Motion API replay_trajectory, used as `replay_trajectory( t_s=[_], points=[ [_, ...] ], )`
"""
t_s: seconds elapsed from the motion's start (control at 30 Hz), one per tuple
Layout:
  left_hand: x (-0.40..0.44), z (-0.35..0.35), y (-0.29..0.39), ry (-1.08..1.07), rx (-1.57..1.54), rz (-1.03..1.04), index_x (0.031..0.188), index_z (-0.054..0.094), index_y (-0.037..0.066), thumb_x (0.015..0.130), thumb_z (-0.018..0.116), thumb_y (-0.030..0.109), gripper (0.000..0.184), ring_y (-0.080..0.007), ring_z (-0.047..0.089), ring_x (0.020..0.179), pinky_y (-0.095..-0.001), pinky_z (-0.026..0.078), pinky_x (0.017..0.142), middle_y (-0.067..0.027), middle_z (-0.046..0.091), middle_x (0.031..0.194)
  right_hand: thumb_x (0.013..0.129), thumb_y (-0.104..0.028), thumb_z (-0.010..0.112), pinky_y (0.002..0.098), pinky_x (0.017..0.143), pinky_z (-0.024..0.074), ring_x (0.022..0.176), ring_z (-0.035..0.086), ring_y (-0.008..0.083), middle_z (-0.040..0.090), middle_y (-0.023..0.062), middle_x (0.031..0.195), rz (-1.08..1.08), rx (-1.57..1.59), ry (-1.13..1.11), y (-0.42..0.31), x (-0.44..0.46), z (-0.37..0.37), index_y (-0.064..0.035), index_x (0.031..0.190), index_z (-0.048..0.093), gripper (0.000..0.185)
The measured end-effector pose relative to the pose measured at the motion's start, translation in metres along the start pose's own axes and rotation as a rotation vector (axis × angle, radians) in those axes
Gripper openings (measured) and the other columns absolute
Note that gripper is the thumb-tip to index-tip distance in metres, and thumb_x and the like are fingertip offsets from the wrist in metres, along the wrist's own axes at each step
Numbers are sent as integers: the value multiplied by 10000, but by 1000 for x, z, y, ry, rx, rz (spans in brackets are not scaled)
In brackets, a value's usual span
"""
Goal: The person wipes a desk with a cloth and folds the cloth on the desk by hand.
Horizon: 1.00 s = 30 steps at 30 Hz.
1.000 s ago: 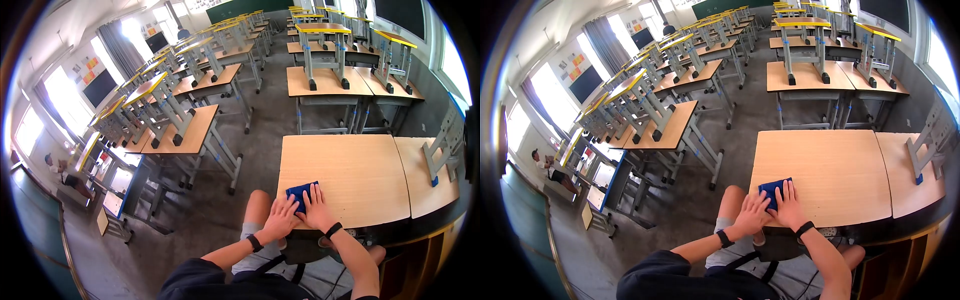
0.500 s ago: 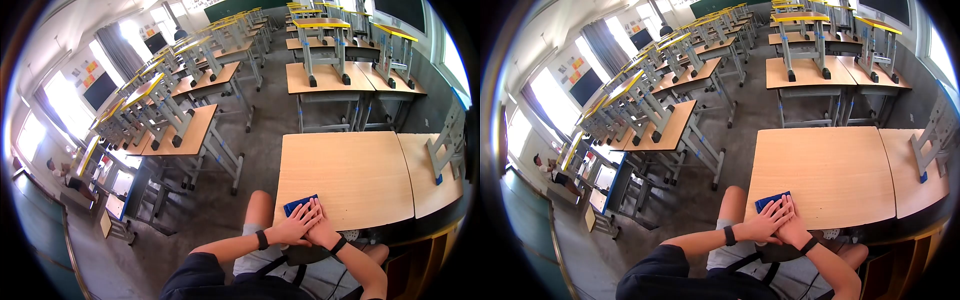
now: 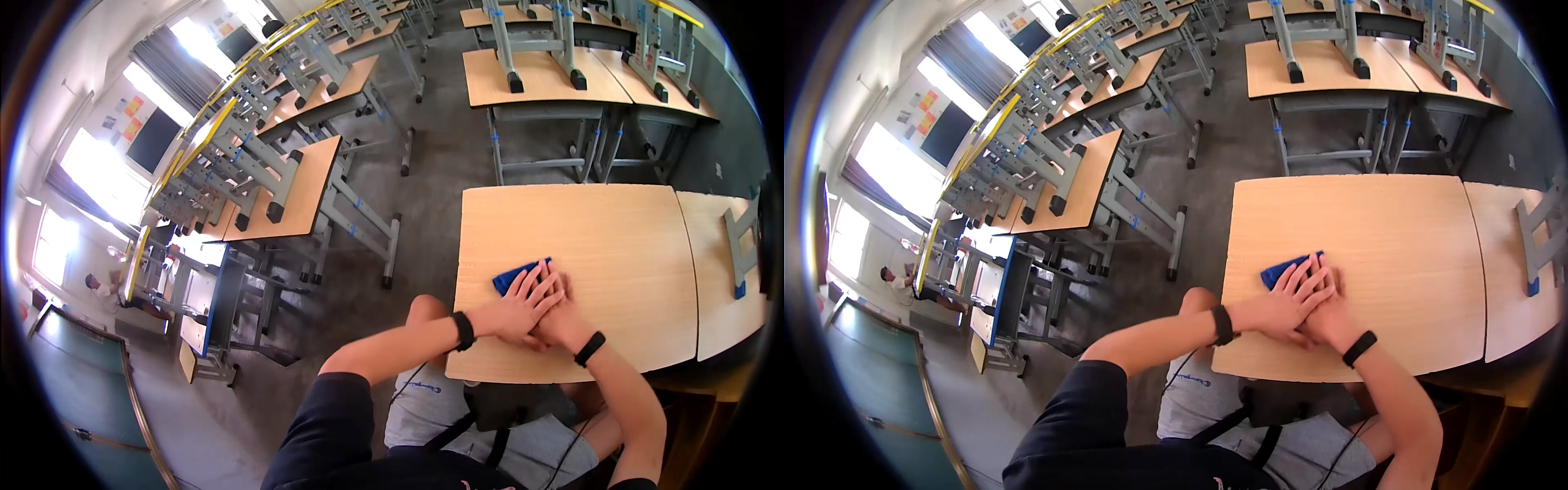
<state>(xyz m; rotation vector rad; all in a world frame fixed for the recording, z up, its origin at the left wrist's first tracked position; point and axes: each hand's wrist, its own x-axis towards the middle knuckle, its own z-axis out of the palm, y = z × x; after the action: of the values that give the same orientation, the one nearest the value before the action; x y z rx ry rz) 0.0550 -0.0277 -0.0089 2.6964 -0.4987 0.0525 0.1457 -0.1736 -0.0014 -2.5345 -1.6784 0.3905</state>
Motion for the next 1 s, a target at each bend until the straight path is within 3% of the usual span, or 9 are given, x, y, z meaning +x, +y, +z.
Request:
replay_trajectory(
  t_s=[0.23,0.4,0.5,0.67,0.73,0.87,0.9,0.93,1.0],
  points=[
    [32,-10,-23,-121,-3,-86,1578,142,40,714,720,730,1248,-540,2,1467,-654,31,1168,-282,43,1623,854,-607,582,614,1199,-3,1532,-70,413,-43,250,1653,-4,-78,-262,26,37,-41,-99,1604,61,1045],
    [36,-8,-27,-74,19,-109,1576,162,40,712,719,735,1241,-539,4,1470,-659,35,1163,-274,61,1622,858,-603,586,600,1208,12,1547,-55,346,-48,176,1674,-52,-54,-256,39,51,-53,-132,1606,105,1006],
    [48,8,-50,148,130,-38,1558,228,42,687,741,721,1217,-544,2,1477,-675,97,1152,-281,67,1619,904,-563,523,637,1194,21,1548,48,338,45,158,1678,-50,-78,-17,62,66,-7,-140,1600,166,889],
    [52,-7,-44,4,115,-136,1561,249,101,699,777,648,1150,-522,64,1482,-655,115,1167,-234,92,1634,919,-551,515,633,1196,16,1550,52,324,58,150,1678,19,-90,39,47,58,-1,-141,1601,174,865],
    [37,-9,-34,-68,115,-185,1563,249,105,708,777,634,1135,-514,74,1485,-636,112,1179,-226,94,1638,918,-556,520,652,1186,27,1541,31,371,43,172,1673,82,-123,150,38,51,6,-129,1602,159,884],
    [-8,6,-15,62,188,31,1565,216,75,765,774,519,1072,-491,147,1483,-589,145,1197,-229,153,1628,932,-544,506,641,1190,39,1530,57,408,70,222,1658,63,-14,222,7,11,29,-94,1592,195,857],
    [-31,-4,5,0,149,40,1571,210,72,760,780,519,1087,-499,149,1480,-583,156,1197,-236,161,1625,932,-578,491,647,1186,63,1517,86,439,87,258,1643,2,-34,289,-2,-5,42,-80,1579,237,855],
    [-52,-16,26,-61,80,58,1572,204,56,756,785,525,1105,-511,145,1478,-582,164,1195,-248,175,1617,919,-621,487,638,1188,90,1524,85,420,124,230,1645,-23,-24,270,-19,-30,37,-80,1560,298,860],
    [-98,-23,48,-207,8,150,1557,221,21,827,739,494,1012,-473,181,1481,-549,186,1201,-263,199,1602,885,-591,595,643,1179,122,1509,148,435,183,249,1623,-92,40,304,-45,-76,36,-79,1532,354,860]
  ],
)
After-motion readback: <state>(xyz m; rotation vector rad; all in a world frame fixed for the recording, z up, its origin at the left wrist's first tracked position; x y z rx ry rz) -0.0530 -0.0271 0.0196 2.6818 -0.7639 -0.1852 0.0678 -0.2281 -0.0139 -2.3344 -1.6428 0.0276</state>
